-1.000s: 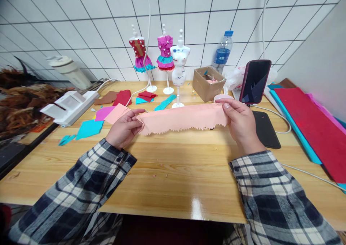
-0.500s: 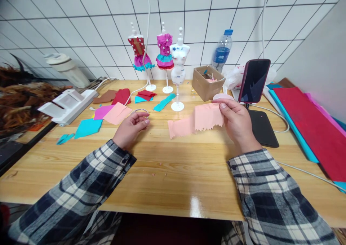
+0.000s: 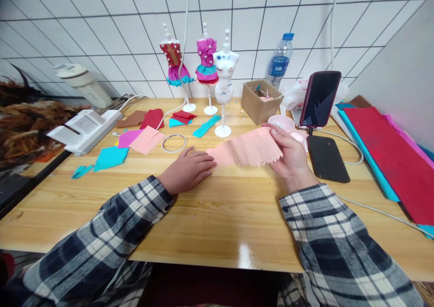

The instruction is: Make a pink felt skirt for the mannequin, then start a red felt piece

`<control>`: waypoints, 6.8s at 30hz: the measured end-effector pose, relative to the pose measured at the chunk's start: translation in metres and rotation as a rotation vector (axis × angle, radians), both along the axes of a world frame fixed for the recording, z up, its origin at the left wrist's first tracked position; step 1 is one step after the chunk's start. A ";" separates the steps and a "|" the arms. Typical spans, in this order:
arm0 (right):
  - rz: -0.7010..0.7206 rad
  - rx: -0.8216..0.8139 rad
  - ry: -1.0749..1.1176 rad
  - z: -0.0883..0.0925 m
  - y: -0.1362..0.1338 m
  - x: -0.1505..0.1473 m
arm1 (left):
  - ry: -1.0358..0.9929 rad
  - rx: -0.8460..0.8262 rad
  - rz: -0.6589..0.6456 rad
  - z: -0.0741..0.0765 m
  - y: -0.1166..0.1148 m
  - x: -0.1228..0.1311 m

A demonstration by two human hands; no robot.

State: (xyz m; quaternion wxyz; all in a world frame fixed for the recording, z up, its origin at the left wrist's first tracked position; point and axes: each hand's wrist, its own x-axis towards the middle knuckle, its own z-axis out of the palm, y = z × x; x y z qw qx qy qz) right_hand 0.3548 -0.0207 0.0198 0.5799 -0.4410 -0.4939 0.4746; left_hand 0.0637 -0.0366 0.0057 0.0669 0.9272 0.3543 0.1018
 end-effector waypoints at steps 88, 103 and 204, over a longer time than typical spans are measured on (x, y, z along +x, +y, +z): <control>0.040 -0.315 -1.116 0.001 -0.007 -0.007 | -1.400 -1.159 0.414 0.019 -0.007 -0.016; 0.631 -0.465 -0.301 -0.002 -0.046 -0.074 | -1.279 -1.083 0.368 0.011 -0.010 -0.013; 0.561 -0.328 -0.559 0.001 -0.048 -0.079 | -0.955 -0.640 0.423 0.012 -0.014 -0.007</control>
